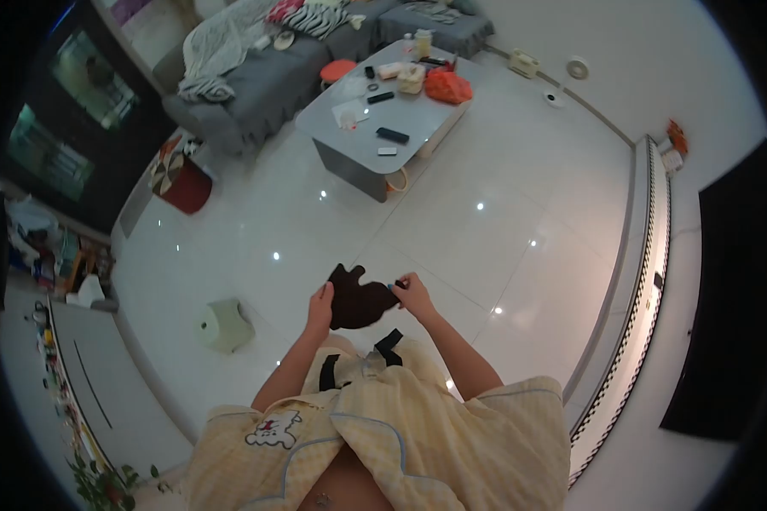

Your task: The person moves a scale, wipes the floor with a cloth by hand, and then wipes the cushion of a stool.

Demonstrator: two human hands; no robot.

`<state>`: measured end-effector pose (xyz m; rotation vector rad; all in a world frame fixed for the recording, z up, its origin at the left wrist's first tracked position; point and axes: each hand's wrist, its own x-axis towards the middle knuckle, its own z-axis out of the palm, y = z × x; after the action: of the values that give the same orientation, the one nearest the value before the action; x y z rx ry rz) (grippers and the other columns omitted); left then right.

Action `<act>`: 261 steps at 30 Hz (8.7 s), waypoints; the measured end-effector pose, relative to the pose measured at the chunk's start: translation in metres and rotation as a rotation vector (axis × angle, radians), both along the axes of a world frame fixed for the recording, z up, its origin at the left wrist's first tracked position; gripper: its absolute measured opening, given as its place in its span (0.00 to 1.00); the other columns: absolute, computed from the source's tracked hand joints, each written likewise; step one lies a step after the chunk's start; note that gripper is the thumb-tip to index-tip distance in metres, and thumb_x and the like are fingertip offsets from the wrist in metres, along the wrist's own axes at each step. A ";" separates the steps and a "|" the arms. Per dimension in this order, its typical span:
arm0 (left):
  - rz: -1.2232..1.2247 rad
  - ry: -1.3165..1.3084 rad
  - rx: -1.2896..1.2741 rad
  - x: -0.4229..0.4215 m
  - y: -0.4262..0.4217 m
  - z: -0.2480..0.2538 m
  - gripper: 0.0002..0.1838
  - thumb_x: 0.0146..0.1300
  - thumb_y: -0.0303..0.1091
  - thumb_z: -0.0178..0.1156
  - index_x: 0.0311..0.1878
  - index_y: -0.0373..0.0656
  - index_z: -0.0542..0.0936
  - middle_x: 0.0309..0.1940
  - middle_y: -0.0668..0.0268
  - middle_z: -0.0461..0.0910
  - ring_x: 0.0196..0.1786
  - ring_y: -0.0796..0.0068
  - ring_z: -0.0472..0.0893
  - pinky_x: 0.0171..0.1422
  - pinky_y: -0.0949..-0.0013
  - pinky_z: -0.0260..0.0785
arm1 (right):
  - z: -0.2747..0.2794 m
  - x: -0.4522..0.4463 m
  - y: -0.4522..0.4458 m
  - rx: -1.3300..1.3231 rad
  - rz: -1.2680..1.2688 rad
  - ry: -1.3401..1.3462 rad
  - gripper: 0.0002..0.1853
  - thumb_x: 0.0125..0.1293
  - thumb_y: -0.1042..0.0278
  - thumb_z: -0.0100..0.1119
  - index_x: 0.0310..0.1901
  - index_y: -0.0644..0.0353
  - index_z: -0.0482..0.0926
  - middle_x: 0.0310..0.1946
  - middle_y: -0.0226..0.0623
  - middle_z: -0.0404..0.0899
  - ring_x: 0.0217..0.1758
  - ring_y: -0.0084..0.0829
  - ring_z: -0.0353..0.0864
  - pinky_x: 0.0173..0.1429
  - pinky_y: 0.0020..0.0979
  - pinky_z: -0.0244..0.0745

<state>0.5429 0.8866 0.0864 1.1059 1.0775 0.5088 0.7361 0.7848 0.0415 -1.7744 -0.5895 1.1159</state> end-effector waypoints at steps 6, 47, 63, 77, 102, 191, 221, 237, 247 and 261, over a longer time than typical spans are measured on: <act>0.173 -0.118 -0.016 -0.009 0.095 -0.006 0.24 0.67 0.46 0.45 0.51 0.31 0.71 0.42 0.62 0.76 0.44 0.75 0.73 0.51 0.72 0.65 | -0.009 -0.012 0.138 0.062 0.205 0.040 0.15 0.57 0.69 0.55 0.44 0.65 0.68 0.27 0.40 0.75 0.26 0.27 0.79 0.29 0.26 0.75; -0.329 0.023 -0.033 0.155 0.903 0.012 0.16 0.64 0.39 0.51 0.44 0.35 0.75 0.34 0.68 0.78 0.36 0.81 0.74 0.42 0.74 0.67 | 0.395 0.124 0.810 1.753 0.398 -0.592 0.08 0.58 0.72 0.50 0.40 0.59 0.69 0.31 0.32 0.70 0.31 0.23 0.69 0.37 0.26 0.67; -0.799 0.099 0.030 0.266 1.204 -0.015 0.15 0.63 0.37 0.51 0.44 0.34 0.77 0.29 0.67 0.79 0.34 0.81 0.74 0.40 0.77 0.65 | 0.378 0.171 1.077 1.567 0.079 -0.744 0.05 0.58 0.70 0.50 0.35 0.61 0.69 0.27 0.33 0.68 0.29 0.25 0.67 0.37 0.28 0.64; -0.538 -0.004 -0.527 0.496 1.355 -0.131 0.16 0.65 0.44 0.48 0.38 0.39 0.74 0.34 0.67 0.75 0.43 0.74 0.73 0.51 0.67 0.64 | -0.043 0.424 1.274 0.153 -1.032 0.364 0.07 0.59 0.66 0.52 0.32 0.60 0.73 0.21 0.31 0.72 0.22 0.20 0.69 0.27 0.22 0.65; -0.833 0.692 -0.334 0.752 1.555 -0.565 0.38 0.49 0.43 0.66 0.58 0.33 0.60 0.54 0.53 0.68 0.55 0.61 0.70 0.56 0.62 0.64 | -0.552 0.614 1.373 -0.301 -0.889 0.323 0.34 0.41 0.71 0.64 0.54 0.68 0.65 0.46 0.48 0.74 0.49 0.40 0.75 0.54 0.36 0.69; -4.244 -0.745 0.136 -0.427 0.733 -0.122 0.31 0.50 0.33 0.62 0.60 0.45 0.67 0.49 0.61 0.76 0.47 0.71 0.76 0.51 0.69 0.68 | -0.040 -0.659 1.211 -0.327 -3.667 0.619 0.31 0.49 0.55 0.67 0.48 0.67 0.68 0.42 0.45 0.76 0.47 0.36 0.75 0.49 0.33 0.70; -3.809 0.178 -0.057 -1.013 0.486 -0.131 0.04 0.56 0.31 0.53 0.29 0.41 0.73 0.24 0.69 0.72 0.30 0.79 0.71 0.36 0.74 0.64 | -0.072 -1.319 0.941 0.333 -3.654 0.388 0.27 0.54 0.63 0.61 0.54 0.64 0.65 0.45 0.38 0.72 0.44 0.29 0.75 0.42 0.31 0.76; -3.072 0.489 0.224 -1.109 0.418 -0.202 0.06 0.53 0.31 0.55 0.25 0.42 0.70 0.21 0.64 0.70 0.27 0.74 0.72 0.27 0.68 0.66 | -0.134 -1.605 0.744 0.083 -2.760 0.600 0.23 0.55 0.58 0.61 0.45 0.68 0.72 0.37 0.40 0.77 0.35 0.30 0.79 0.37 0.31 0.78; -2.872 0.647 0.429 -1.174 0.422 -0.302 0.27 0.52 0.43 0.62 0.50 0.33 0.73 0.41 0.55 0.77 0.40 0.68 0.77 0.43 0.66 0.71 | -0.231 -1.709 0.645 0.417 -2.638 0.885 0.23 0.57 0.62 0.58 0.52 0.62 0.68 0.36 0.34 0.75 0.35 0.28 0.76 0.38 0.34 0.77; -2.948 0.461 0.921 -1.217 0.353 -0.609 0.36 0.47 0.49 0.62 0.55 0.35 0.67 0.49 0.51 0.73 0.51 0.59 0.74 0.55 0.64 0.65 | -0.559 -1.709 0.585 0.547 -2.820 1.004 0.24 0.53 0.55 0.59 0.52 0.52 0.69 0.39 0.29 0.72 0.41 0.28 0.71 0.49 0.38 0.66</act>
<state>-0.6742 1.2396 -0.5223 2.1783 -1.3389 -1.8102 -0.9726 1.3701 -0.5174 -0.0561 1.6523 -0.4814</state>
